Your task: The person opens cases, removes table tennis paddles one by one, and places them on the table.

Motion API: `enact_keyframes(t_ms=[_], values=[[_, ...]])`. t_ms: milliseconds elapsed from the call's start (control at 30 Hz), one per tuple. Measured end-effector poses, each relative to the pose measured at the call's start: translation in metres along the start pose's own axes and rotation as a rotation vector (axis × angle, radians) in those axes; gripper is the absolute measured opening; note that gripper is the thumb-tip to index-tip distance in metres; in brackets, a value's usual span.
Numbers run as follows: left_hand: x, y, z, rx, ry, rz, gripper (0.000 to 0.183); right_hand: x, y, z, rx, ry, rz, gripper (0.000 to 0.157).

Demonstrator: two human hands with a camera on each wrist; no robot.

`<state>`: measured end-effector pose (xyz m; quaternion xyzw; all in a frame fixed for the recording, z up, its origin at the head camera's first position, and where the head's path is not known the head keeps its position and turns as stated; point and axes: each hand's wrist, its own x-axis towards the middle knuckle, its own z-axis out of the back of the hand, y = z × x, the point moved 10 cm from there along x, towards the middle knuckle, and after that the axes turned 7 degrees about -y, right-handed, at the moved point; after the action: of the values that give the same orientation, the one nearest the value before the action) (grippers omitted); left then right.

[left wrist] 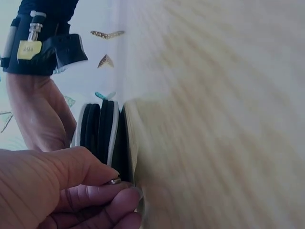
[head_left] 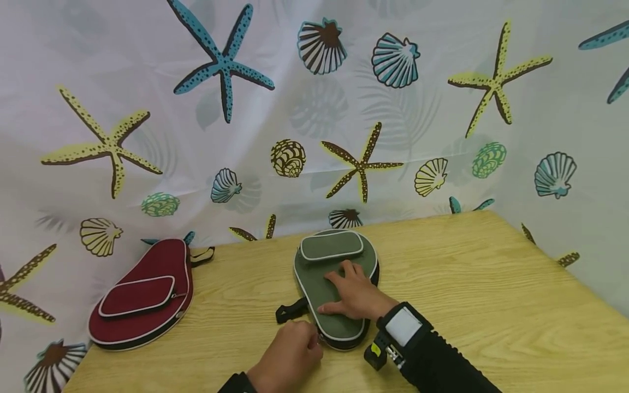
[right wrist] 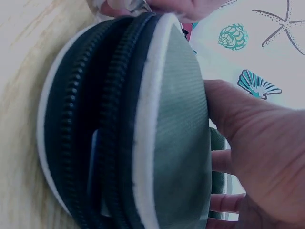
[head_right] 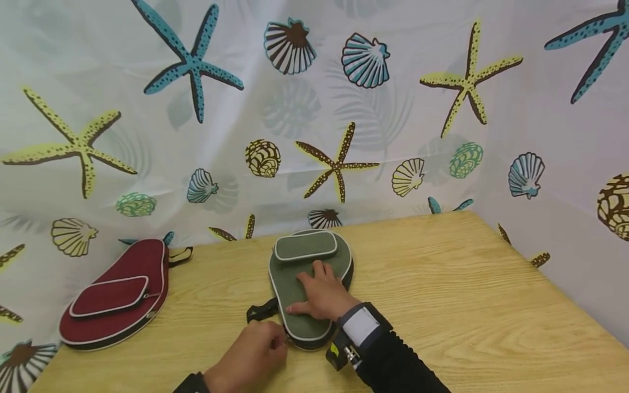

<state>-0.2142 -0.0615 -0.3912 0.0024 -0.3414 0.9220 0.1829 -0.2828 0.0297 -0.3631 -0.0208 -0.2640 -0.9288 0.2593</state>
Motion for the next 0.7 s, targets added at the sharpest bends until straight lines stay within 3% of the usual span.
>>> enact_keyframes(t_ms=[233, 400, 567, 600, 700], values=[[0.004, 0.01, 0.008, -0.029, -0.055, 0.039, 0.036, -0.001, 0.0, 0.0, 0.001, -0.012, 0.022, 0.069], [0.003, 0.011, 0.008, -0.036, -0.047, 0.052, 0.034, -0.002, 0.0, -0.002, -0.003, -0.029, 0.028, 0.069], [0.001, 0.01, 0.01, 0.072, -0.072, 0.143, 0.012, -0.004, -0.001, -0.001, -0.003, -0.038, 0.003, 0.067], [0.0, 0.008, 0.01, 0.094, -0.084, 0.175, 0.021, -0.004, -0.002, -0.001, 0.0, -0.039, -0.002, 0.067], [-0.001, -0.009, 0.005, 0.18, -0.112, 0.182, 0.05, -0.005, -0.002, 0.002, 0.015, -0.04, -0.009, 0.066]])
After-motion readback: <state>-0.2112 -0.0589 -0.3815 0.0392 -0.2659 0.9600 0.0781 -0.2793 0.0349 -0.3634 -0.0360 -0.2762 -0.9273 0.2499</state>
